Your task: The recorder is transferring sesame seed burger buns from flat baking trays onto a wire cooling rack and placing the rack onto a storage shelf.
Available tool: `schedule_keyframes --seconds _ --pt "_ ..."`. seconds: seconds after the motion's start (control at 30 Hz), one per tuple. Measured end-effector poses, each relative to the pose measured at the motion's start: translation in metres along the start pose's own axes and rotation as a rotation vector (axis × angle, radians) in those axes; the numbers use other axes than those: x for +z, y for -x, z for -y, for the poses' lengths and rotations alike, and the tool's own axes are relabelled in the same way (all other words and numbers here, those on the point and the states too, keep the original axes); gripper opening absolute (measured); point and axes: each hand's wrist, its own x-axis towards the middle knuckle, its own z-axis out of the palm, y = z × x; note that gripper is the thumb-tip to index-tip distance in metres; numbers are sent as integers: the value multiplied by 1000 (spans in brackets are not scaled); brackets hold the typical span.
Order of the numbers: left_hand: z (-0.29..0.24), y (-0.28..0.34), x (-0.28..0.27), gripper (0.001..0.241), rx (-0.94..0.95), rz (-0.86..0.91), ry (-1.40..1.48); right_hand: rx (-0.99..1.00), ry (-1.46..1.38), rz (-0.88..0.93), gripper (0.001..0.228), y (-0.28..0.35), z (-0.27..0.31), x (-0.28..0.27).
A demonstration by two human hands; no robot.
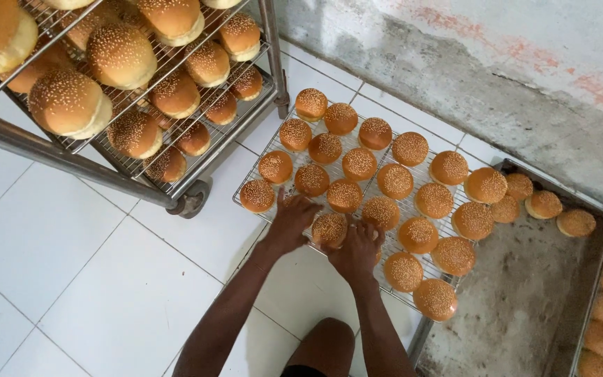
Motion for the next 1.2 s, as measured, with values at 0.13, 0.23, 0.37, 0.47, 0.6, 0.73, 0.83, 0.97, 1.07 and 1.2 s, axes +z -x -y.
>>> schedule_keyframes --seconds 0.13,0.23,0.37,0.47,0.6,0.73,0.83,0.97,1.07,1.2 --pt "42 -24 4 96 -88 8 63 -5 39 8 83 -44 -17 35" --pt "64 -48 1 83 -14 -248 13 -82 40 5 77 -86 -8 34" --pt "72 -68 -7 88 -25 -240 -76 -172 42 105 87 -122 5 34" --pt "76 -75 -10 87 -35 -224 -74 -198 69 158 92 -129 7 38" --pt "65 -75 -24 87 -98 -136 -79 -180 71 239 98 -132 8 46" --pt "71 -80 -19 90 -135 -71 -72 -162 80 230 94 -132 5 54" --pt "78 -82 -13 85 -85 -132 -35 -172 46 181 90 -134 7 52" --pt "73 -80 -17 85 -83 -167 -11 -156 20 179 88 -131 10 43" --pt "77 -78 -19 89 -87 -159 1 -183 2 140 87 -128 3 49" --pt "97 -63 -33 82 -155 -239 80 -230 105 92 71 -129 3 51"
